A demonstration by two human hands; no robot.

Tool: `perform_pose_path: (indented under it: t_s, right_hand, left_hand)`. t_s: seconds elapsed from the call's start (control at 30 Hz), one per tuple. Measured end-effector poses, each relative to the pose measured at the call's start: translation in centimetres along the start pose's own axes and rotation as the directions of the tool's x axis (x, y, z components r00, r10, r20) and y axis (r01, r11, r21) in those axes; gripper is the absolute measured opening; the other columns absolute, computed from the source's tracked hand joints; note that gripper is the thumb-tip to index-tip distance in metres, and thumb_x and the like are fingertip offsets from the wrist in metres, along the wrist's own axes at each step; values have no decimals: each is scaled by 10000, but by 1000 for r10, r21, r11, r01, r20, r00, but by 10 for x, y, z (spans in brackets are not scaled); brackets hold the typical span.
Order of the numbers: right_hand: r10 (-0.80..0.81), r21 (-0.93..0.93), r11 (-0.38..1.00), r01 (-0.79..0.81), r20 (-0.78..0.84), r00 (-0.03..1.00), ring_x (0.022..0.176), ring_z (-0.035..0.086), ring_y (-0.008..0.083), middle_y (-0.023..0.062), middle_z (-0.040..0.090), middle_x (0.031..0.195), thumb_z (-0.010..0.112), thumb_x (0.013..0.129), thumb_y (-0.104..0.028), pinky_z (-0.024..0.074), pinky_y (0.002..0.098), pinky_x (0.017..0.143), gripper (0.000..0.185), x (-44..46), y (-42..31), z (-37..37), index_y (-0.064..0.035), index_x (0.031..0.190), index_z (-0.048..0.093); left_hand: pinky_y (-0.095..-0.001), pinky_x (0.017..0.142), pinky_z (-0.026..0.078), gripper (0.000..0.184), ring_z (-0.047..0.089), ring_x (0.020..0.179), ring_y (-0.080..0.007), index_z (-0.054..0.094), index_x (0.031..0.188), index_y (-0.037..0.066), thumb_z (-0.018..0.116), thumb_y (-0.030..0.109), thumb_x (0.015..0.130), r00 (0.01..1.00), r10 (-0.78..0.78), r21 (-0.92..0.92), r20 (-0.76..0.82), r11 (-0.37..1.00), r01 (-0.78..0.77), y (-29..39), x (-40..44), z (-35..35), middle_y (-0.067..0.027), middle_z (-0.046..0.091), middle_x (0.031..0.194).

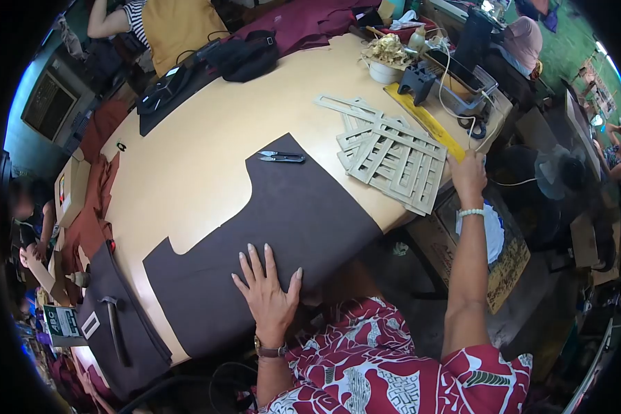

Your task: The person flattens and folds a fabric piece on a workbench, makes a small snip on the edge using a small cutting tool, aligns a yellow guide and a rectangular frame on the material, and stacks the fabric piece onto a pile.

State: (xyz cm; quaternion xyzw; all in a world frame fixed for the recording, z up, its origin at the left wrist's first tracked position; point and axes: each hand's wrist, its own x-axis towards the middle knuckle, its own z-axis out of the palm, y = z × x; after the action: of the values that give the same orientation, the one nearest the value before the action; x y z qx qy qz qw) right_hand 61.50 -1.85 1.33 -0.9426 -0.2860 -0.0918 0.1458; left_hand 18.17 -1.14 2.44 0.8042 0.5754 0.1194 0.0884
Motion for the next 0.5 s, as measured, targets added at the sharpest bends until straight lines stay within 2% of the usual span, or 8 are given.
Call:
perform_pose_path:
  t_s: [0.1, 0.2, 0.23, 0.27, 0.33, 0.37, 0.47, 0.5]
  right_hand:
    - [-47, 56, 997, 47, 3, 999, 972, 596, 360, 180, 602, 1047, 687, 756, -467, 472, 471, 797, 537, 16, 15, -2, -22, 1038, 583]
    - [-110, 30, 994, 109, 32, 993, 975, 597, 359, 196, 622, 1012, 733, 683, -497, 478, 454, 795, 572, 12, -1, -36, -16, 973, 625]
    - [-129, 5, 992, 129, -31, 991, 882, 635, 301, 154, 639, 948, 767, 677, -417, 495, 418, 743, 494, 10, -2, -38, -10, 927, 641]
    - [-83, 196, 977, 79, 14, 996, 855, 638, 273, 130, 638, 917, 771, 682, -370, 497, 394, 721, 454, 20, 8, -30, -6, 920, 640]
    - [-18, 543, 838, -56, 131, 991, 802, 644, 218, 82, 635, 855, 778, 691, -275, 502, 347, 676, 377, 52, 38, -5, 0, 907, 638]
    - [-52, 728, 683, -61, 132, 990, 685, 609, 130, 4, 599, 777, 755, 717, -161, 485, 266, 608, 296, 55, 41, -6, -13, 936, 622]
    - [36, 885, 344, -314, 322, 946, 635, 588, 105, -12, 592, 766, 711, 765, -122, 469, 239, 576, 272, 64, 36, -13, -41, 999, 598]
    - [7, 905, 243, -349, 358, 934, 638, 586, 104, -9, 592, 770, 690, 787, -109, 469, 231, 561, 250, 67, 36, -15, -46, 1008, 594]
  left_hand:
    - [-623, 1072, 126, 714, 206, 1382, -394, 373, 1404, 60, 558, 474, 852, 1000, -5, -16, -12, 1000, 5, 0, -1, 0, -206, 266, 1485]
    - [-623, 1071, 131, 713, 211, 1380, -395, 377, 1402, 60, 558, 474, 851, 1000, -6, -27, -14, 1000, 6, -1, -2, 0, -207, 269, 1484]
    - [-623, 1071, 133, 712, 212, 1379, -396, 378, 1401, 60, 558, 475, 851, 1000, -3, -28, -16, 1000, 3, -2, -2, 1, -208, 270, 1483]
    - [-623, 1070, 135, 712, 214, 1379, -397, 380, 1399, 60, 559, 476, 850, 1000, 0, -25, -21, 1000, -1, -3, -1, 1, -208, 272, 1482]
    - [-624, 1069, 138, 710, 218, 1377, -398, 384, 1397, 59, 561, 475, 849, 999, 1, -19, -33, 1000, -2, -4, 0, 0, -210, 276, 1480]
    - [-625, 1068, 139, 709, 220, 1375, -399, 386, 1396, 59, 561, 475, 849, 999, 5, -22, -32, 1000, -6, -3, -1, 1, -210, 278, 1479]
    - [-625, 1067, 145, 706, 225, 1373, -400, 390, 1394, 60, 561, 474, 849, 999, 7, -14, -36, 1000, -7, -4, -1, 2, -212, 281, 1476]
    - [-625, 1067, 146, 705, 226, 1373, -400, 390, 1395, 60, 560, 474, 850, 999, 4, -18, -43, 1000, -5, -3, -1, 2, -212, 281, 1476]
